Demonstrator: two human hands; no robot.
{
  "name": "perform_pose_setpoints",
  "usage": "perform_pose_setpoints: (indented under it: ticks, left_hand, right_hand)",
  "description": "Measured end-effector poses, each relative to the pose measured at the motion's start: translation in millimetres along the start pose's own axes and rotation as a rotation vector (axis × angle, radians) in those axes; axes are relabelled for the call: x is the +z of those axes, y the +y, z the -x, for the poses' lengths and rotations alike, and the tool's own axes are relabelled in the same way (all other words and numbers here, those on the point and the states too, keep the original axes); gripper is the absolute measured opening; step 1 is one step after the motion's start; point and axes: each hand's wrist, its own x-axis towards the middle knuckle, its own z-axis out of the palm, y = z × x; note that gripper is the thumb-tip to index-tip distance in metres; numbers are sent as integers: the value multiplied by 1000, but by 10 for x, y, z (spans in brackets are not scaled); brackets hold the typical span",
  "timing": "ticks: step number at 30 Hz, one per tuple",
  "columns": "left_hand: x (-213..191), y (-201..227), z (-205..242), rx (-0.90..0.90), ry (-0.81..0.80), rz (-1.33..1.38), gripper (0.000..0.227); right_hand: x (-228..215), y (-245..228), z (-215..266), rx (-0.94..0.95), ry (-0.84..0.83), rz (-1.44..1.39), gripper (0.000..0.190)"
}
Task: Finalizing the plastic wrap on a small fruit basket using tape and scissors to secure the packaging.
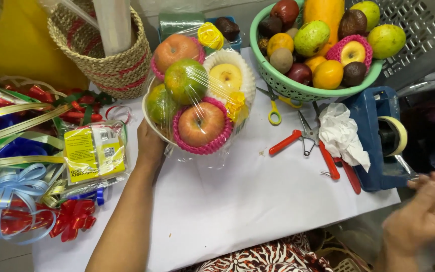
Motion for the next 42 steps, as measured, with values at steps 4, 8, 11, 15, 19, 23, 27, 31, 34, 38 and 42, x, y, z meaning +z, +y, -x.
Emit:
perform_pose_setpoints:
  ticks: [4, 8, 11, 15, 19, 23, 27, 31, 34, 38, 42]
  left_hand:
    - [30, 75, 48, -16, -2, 29, 17]
    - [80, -274, 36, 68, 1, 167, 37]
    - [86, -278, 50, 68, -14, 157, 37]
    - [90, -269, 40, 64, -21, 143, 37]
    - [92, -263, 20, 53, -16, 133, 38]
    - [96, -260, 27, 56, -21, 130, 38]
    - [84, -259, 18, 58, -18, 120, 38]
    - [72, -258, 15, 58, -15, 107, 39]
    - [71, -257, 12, 57, -17, 101, 39]
    - [72, -258, 19, 58, -20, 93, 39]
    - [66, -258, 22, 57, -22, 83, 39]
  right_hand:
    - [632, -574, -68, 164, -285, -244, 8]
    - [1484, -614, -170, 228, -406, -477, 2]
    - [1976, -630, -242, 352, -662, -674, 11]
    - [2370, -531, -122, 649, -725, -895, 13]
    - [2436, -491, -37, 703, -760, -895, 13]
    - [2436, -453, -118, 722, -791, -918, 16]
    - [2453, -541, -180, 721, -816, -969, 34]
    - [2516, -505, -156, 802, -804, -1058, 37]
    - [2548, -457, -146, 896, -826, -1125, 35]
    - [2590, -460, -122, 935, -865, -1133, 32]
    - [2637, -505, -108, 954, -913, -1108, 34]
